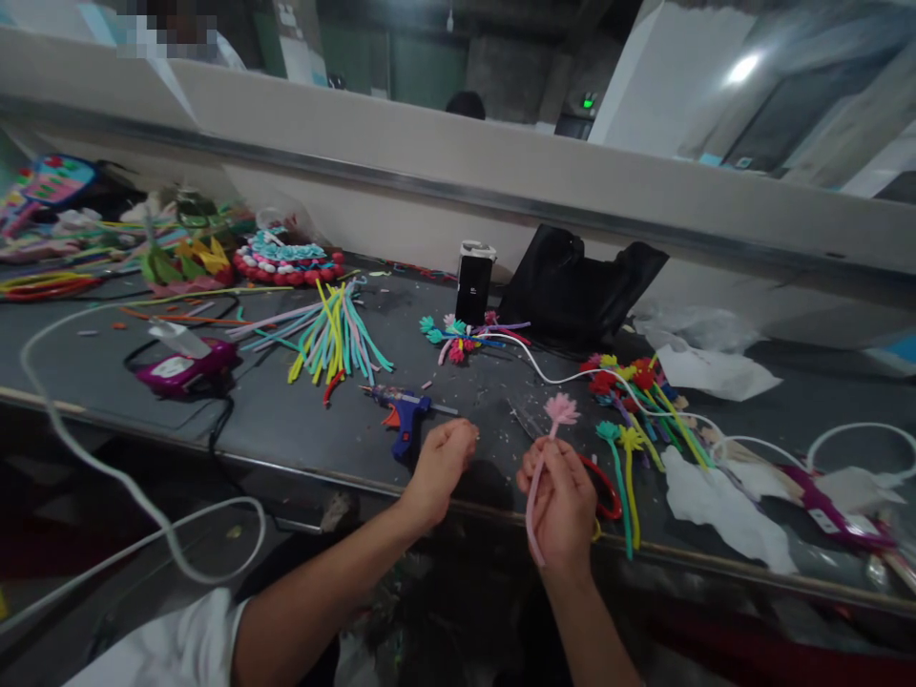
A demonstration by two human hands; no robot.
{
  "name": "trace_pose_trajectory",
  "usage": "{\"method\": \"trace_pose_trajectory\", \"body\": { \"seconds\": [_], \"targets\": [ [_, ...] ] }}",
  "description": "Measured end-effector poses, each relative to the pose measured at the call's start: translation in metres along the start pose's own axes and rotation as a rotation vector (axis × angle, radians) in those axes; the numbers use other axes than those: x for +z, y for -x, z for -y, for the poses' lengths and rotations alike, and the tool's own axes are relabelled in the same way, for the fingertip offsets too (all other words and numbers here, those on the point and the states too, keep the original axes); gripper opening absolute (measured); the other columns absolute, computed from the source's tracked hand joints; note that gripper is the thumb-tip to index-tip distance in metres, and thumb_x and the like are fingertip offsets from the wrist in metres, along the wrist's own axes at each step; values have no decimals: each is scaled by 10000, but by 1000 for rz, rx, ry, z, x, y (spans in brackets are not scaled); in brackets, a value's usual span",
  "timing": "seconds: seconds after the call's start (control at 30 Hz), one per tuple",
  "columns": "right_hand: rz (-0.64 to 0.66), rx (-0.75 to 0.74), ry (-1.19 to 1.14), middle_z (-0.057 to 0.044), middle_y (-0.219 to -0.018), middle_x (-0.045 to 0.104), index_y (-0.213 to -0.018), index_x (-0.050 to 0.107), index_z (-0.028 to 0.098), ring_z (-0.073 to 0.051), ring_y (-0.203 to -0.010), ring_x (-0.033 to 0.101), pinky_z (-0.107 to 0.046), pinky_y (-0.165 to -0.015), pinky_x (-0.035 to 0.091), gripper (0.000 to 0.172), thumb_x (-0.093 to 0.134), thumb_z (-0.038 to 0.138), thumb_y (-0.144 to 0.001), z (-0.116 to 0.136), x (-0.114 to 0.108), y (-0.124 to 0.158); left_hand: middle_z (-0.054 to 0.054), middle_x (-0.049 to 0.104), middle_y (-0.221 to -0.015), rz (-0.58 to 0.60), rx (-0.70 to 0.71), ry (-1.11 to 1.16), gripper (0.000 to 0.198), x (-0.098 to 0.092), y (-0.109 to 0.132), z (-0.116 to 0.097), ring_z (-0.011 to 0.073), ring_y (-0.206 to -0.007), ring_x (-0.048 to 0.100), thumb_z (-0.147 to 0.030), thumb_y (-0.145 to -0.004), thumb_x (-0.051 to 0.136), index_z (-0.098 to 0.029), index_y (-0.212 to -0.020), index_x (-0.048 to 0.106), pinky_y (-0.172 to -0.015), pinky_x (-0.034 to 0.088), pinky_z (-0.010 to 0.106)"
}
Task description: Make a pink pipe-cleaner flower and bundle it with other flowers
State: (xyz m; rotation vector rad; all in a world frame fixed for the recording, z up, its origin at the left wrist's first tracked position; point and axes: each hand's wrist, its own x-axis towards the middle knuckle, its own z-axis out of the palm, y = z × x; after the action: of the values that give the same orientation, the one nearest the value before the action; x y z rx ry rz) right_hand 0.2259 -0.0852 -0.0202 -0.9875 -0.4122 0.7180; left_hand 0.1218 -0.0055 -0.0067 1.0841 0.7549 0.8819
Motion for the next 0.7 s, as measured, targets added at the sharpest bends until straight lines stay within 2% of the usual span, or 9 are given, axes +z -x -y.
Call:
{"method": "trace_pose_trajectory", "body": {
  "seconds": [0.13, 0.23, 0.3, 0.4, 0.53, 0.7],
  "targets": [
    [-60, -91, 19, 34, -742, 493, -830, 564, 192, -74, -588, 452, -183, -500, 369, 215, 673, 373, -789, 9, -3, -2, -80, 174, -543, 44, -17, -31, 447, -3, 5, -1, 84, -493, 129, -456, -794, 556, -220, -553, 262, -479, 129, 260],
    [-55, -88, 22, 24, -742, 510, -835, 580, 182, -74, -587, 453, -182, -498, 367, 237, 692, 381, -771, 10, -1, 1, -61, 249, -566, 57, 108, -144, 451, -6, 8, -4, 97, -526, 225, -502, -850, 523, -206, -569, 332, -513, 210, 254],
    [-44, -72, 11, 27, -730, 519, -830, 590, 180, -68, -575, 450, -179, -497, 360, 235, 702, 376, -766, 10, 2, 5, -40, 338, -606, 75, 204, -226, 414, -8, 9, -8, 115, -589, 321, -491, -875, 506, -196, -601, 411, -573, 277, 252],
    [-40, -42, 4, 38, -693, 521, -819, 600, 181, -67, -559, 453, -182, -504, 364, 224, 709, 370, -768, 10, 6, 11, -19, 417, -660, 118, 267, -300, 379, -10, 12, -13, 138, -660, 385, -482, -900, 473, -195, -652, 476, -645, 324, 254],
    [-38, -24, 18, 39, -689, 542, -841, 618, 186, -76, -566, 467, -192, -515, 374, 226, 721, 370, -759, 10, 9, 19, -8, 436, -695, 173, 284, -309, 345, -11, 16, -21, 148, -694, 398, -456, -899, 473, -197, -672, 492, -675, 335, 254],
    [-35, -27, 82, 32, -698, 557, -882, 625, 185, -88, -576, 491, -205, -531, 393, 260, 720, 394, -759, 7, 12, 28, -19, 405, -671, 192, 305, -222, 324, -11, 20, -22, 141, -664, 374, -385, -883, 474, -201, -620, 433, -656, 323, 257]
  ]
}}
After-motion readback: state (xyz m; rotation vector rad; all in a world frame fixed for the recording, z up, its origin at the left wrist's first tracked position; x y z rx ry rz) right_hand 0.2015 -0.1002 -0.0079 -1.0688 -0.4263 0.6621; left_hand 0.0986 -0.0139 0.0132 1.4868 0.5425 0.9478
